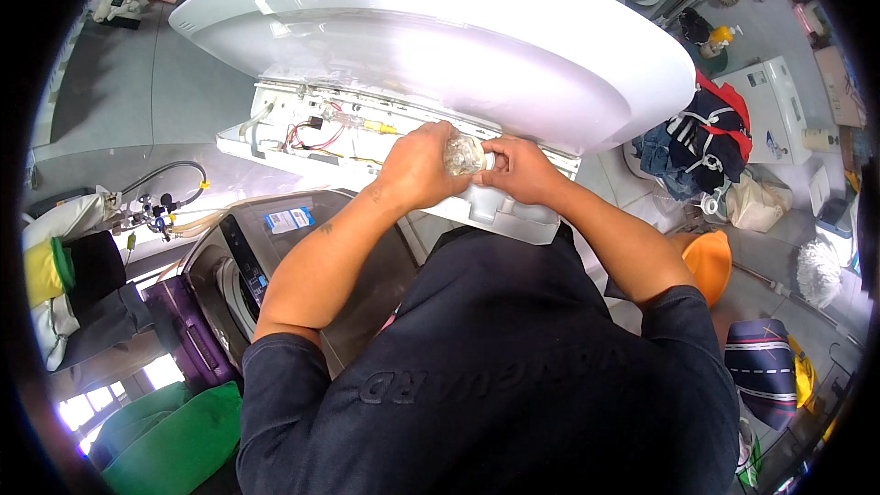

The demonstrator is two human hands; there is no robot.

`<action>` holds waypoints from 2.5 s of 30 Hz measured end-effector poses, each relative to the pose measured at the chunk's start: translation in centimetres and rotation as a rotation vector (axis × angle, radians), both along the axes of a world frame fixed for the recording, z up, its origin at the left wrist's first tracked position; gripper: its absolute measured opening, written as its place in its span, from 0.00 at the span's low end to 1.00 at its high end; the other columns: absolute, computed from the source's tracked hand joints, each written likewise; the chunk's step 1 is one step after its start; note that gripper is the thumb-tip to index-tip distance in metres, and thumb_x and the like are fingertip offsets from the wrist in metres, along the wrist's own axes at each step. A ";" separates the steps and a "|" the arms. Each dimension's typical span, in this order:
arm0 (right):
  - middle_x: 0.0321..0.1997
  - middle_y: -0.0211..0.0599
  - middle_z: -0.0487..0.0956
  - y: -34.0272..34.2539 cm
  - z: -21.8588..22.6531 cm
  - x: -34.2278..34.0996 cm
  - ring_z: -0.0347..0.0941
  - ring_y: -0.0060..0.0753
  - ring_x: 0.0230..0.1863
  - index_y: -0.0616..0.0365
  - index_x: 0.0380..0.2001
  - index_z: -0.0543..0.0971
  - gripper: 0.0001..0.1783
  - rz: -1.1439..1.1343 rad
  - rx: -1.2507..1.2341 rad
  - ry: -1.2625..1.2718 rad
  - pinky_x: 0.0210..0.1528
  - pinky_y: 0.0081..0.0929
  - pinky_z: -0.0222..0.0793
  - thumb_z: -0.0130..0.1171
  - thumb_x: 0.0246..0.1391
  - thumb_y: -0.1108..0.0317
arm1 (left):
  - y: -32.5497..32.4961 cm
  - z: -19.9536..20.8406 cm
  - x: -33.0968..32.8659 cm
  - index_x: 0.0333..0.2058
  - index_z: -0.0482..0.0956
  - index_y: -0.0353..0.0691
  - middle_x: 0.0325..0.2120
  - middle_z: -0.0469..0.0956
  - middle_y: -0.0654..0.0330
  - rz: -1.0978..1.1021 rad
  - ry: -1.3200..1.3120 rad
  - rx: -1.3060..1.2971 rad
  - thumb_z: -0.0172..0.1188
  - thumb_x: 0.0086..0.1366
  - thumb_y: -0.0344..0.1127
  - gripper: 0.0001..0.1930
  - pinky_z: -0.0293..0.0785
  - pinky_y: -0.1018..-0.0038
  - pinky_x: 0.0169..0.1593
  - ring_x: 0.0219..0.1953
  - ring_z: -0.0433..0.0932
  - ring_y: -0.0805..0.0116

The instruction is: The person uses a screwdriver to manipulate wires and components inside the open casing of a white electronic device. They repeatedly tighten and loosen connections while holding the device steady with their other hand.

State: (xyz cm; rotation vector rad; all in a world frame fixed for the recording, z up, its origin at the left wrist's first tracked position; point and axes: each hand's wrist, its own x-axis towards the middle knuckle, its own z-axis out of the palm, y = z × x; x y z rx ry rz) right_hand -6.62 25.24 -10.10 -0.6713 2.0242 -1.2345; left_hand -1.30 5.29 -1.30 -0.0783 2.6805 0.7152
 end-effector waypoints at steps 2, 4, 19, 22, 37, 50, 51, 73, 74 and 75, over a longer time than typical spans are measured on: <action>0.31 0.39 0.76 0.0 0.0 0.0 0.74 0.34 0.31 0.58 0.51 0.84 0.27 0.002 -0.007 0.003 0.37 0.33 0.70 0.76 0.49 0.58 | 0.0 0.1 0.0 0.45 0.77 0.32 0.43 0.80 0.42 -0.004 -0.002 0.006 0.78 0.49 0.45 0.30 0.79 0.56 0.51 0.46 0.81 0.43; 0.31 0.40 0.76 0.0 -0.2 0.0 0.74 0.34 0.31 0.59 0.51 0.84 0.27 -0.001 -0.012 0.009 0.37 0.34 0.71 0.76 0.49 0.58 | 0.1 0.1 0.1 0.44 0.76 0.32 0.43 0.80 0.42 0.008 0.023 -0.015 0.78 0.49 0.46 0.30 0.78 0.56 0.50 0.46 0.81 0.43; 0.29 0.33 0.75 -0.2 0.1 -0.1 0.71 0.28 0.29 0.56 0.53 0.84 0.28 0.002 0.005 -0.045 0.34 0.29 0.68 0.76 0.48 0.58 | -0.8 -0.6 1.1 0.50 0.78 0.35 0.45 0.79 0.45 -0.032 0.113 -0.036 0.78 0.51 0.52 0.35 0.78 0.57 0.52 0.47 0.81 0.44; 0.28 0.33 0.75 0.0 -0.6 0.0 0.70 0.27 0.29 0.56 0.53 0.83 0.29 -0.026 0.006 -0.050 0.33 0.29 0.68 0.77 0.49 0.57 | -2.7 -0.4 1.0 0.54 0.78 0.36 0.48 0.80 0.46 0.020 0.128 0.027 0.75 0.54 0.49 0.33 0.78 0.58 0.53 0.48 0.81 0.46; 0.30 0.32 0.73 0.1 -1.0 0.0 0.69 0.26 0.30 0.56 0.54 0.83 0.29 -0.016 0.026 -0.029 0.34 0.29 0.67 0.76 0.49 0.57 | -16.9 -3.2 -1.4 0.48 0.85 0.44 0.46 0.80 0.52 0.028 0.091 -0.440 0.65 0.57 0.28 0.18 0.77 0.60 0.56 0.49 0.80 0.49; 0.32 0.34 0.74 0.2 -0.7 0.1 0.70 0.28 0.31 0.58 0.55 0.82 0.31 -0.018 0.023 -0.034 0.35 0.29 0.68 0.76 0.50 0.57 | -18.1 -0.2 -1.1 0.49 0.85 0.40 0.40 0.82 0.50 -0.085 -0.019 -0.294 0.68 0.58 0.31 0.19 0.76 0.63 0.49 0.42 0.81 0.53; 0.32 0.34 0.74 0.1 -0.7 0.1 0.70 0.29 0.31 0.58 0.55 0.82 0.31 -0.018 0.017 -0.032 0.35 0.29 0.68 0.76 0.50 0.57 | -17.6 1.7 -0.7 0.50 0.85 0.39 0.38 0.82 0.51 -0.051 -0.032 -0.246 0.68 0.58 0.32 0.19 0.76 0.64 0.47 0.39 0.81 0.55; 0.34 0.37 0.76 0.0 -0.7 0.0 0.73 0.30 0.32 0.59 0.55 0.82 0.30 0.002 0.003 -0.002 0.37 0.30 0.70 0.76 0.49 0.58 | -8.4 13.1 4.9 0.49 0.84 0.32 0.30 0.78 0.53 -0.193 0.198 0.104 0.69 0.57 0.27 0.19 0.72 0.67 0.41 0.33 0.76 0.60; 0.34 0.37 0.76 0.0 -0.6 0.0 0.73 0.30 0.32 0.59 0.55 0.82 0.31 0.008 0.005 -0.001 0.37 0.30 0.70 0.76 0.49 0.58 | -8.4 13.2 4.8 0.49 0.84 0.32 0.30 0.78 0.53 -0.196 0.198 0.097 0.69 0.57 0.27 0.19 0.72 0.67 0.41 0.33 0.76 0.59; 0.34 0.37 0.76 0.0 -0.7 0.1 0.73 0.30 0.32 0.60 0.55 0.82 0.31 -0.002 0.004 -0.004 0.37 0.30 0.70 0.76 0.49 0.58 | -8.3 13.2 4.7 0.49 0.84 0.32 0.29 0.78 0.53 -0.193 0.194 0.091 0.69 0.56 0.27 0.19 0.72 0.67 0.41 0.33 0.76 0.59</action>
